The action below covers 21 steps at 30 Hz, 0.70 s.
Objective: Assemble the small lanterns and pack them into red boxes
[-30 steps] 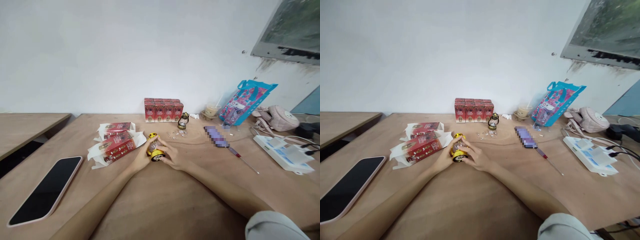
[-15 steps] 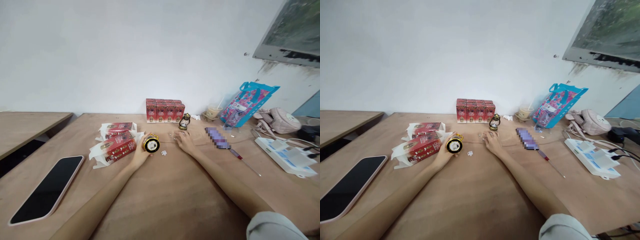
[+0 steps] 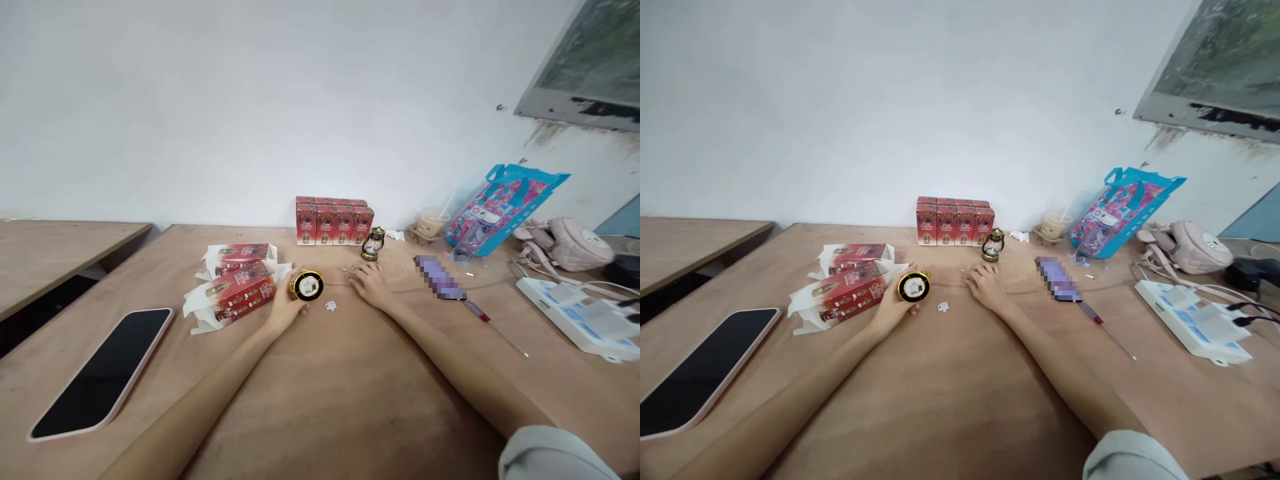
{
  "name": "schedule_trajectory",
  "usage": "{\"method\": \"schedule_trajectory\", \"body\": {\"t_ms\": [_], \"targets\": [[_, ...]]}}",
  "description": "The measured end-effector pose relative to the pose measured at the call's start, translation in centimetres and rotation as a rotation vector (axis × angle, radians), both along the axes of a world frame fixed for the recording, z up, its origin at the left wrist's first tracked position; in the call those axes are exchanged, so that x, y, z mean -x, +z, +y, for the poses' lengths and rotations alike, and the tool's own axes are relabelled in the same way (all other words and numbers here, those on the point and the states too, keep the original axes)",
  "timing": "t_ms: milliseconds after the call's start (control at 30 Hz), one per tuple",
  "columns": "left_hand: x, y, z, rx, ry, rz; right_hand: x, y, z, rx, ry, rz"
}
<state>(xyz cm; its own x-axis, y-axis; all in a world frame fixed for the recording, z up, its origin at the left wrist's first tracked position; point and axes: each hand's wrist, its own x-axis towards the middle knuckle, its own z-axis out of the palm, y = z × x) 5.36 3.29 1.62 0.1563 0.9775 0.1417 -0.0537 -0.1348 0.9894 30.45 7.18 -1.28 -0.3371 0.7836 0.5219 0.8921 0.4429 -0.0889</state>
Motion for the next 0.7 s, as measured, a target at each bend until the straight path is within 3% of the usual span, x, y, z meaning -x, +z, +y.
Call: {"method": "schedule_trajectory", "body": {"t_ms": [333, 533, 600, 700], "targets": [[0.1, -0.5, 0.2, -0.011, -0.007, 0.013, -0.1, -0.2, 0.5, -0.033, 0.040, 0.090], [0.0, -0.7, 0.4, -0.012, -0.012, -0.014, 1.7, 0.6, -2.0, -0.171, 0.100, 0.254], [0.0, -0.8, 0.5, -0.014, -0.013, -0.017, 3.1, 1.2, -3.5, -0.234, 0.174, 0.297], [0.0, -1.0, 0.6, -0.025, -0.017, -0.024, 5.5, 2.6, -5.3, -0.335, 0.445, 0.325]]}}
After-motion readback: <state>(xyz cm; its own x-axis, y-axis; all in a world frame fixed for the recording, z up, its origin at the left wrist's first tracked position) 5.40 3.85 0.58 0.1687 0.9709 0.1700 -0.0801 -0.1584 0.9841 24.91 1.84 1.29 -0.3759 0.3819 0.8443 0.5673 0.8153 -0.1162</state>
